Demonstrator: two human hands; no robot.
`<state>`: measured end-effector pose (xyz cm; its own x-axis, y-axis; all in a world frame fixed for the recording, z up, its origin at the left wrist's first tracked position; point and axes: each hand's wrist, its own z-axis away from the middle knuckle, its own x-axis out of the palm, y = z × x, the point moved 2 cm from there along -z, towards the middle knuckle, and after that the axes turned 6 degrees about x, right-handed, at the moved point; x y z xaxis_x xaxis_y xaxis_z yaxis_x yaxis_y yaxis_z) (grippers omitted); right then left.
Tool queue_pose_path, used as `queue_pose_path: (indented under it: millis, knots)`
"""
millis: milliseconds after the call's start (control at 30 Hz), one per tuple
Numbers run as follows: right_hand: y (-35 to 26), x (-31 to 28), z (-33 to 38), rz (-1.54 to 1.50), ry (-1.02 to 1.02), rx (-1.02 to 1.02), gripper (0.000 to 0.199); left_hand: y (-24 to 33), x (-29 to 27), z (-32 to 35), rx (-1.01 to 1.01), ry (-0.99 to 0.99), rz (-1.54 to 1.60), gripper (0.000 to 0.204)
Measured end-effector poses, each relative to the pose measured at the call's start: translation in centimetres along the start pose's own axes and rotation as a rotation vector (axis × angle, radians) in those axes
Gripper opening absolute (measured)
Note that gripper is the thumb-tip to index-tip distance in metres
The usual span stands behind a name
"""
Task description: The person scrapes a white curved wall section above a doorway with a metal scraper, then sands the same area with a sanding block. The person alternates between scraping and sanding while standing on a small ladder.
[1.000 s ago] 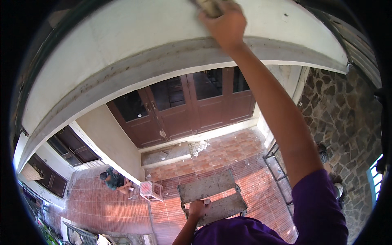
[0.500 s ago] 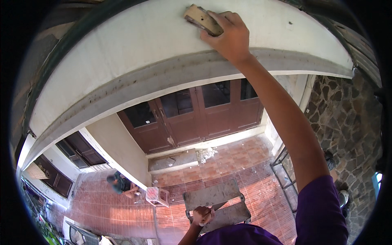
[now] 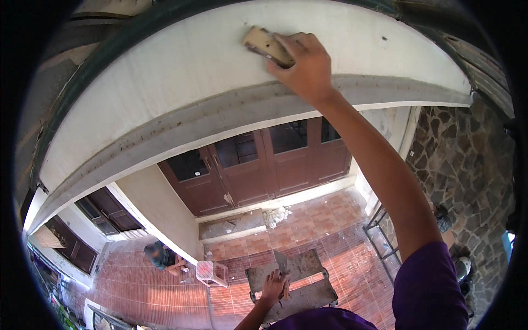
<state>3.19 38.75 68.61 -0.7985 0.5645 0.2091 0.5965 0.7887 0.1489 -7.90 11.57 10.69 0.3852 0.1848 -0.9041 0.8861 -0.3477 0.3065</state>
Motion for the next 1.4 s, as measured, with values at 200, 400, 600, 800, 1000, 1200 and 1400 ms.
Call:
queue_pose_path:
  millis: [200,400,600,800,1000,1200,1400]
  knots:
    - [0.8,-0.3,0.0,-0.005,0.010,-0.014,0.045,1.2,-0.6,2.7,-0.138,-0.180,-0.027,0.070]
    - [0.6,-0.3,0.0,-0.002,0.005,0.081,0.045,0.1,-1.3,2.7,-0.119,-0.214,0.077,0.061]
    - [-0.1,-0.1,-0.2,-0.007,0.125,0.157,0.046,-2.7,-2.2,-3.6,-0.315,0.320,-0.138,0.060]
    - [0.4,-0.1,-1.0,0.076,0.087,0.083,0.047,-4.6,2.8,-5.9,-0.466,-0.247,-0.089,0.074]
    - [1.0,-0.9,-1.7,-0.044,0.021,-0.258,0.048,-5.9,3.8,-5.9,-0.473,-0.219,-0.058,0.071]
    - [0.9,-1.1,-1.8,0.027,0.004,0.008,0.048,-7.0,3.6,-7.3,-0.424,-0.164,-0.185,0.065]
    - [1.9,-1.2,-0.9,0.104,0.151,0.198,0.045,-7.3,3.2,-7.0,-0.554,-0.161,-0.054,0.074]
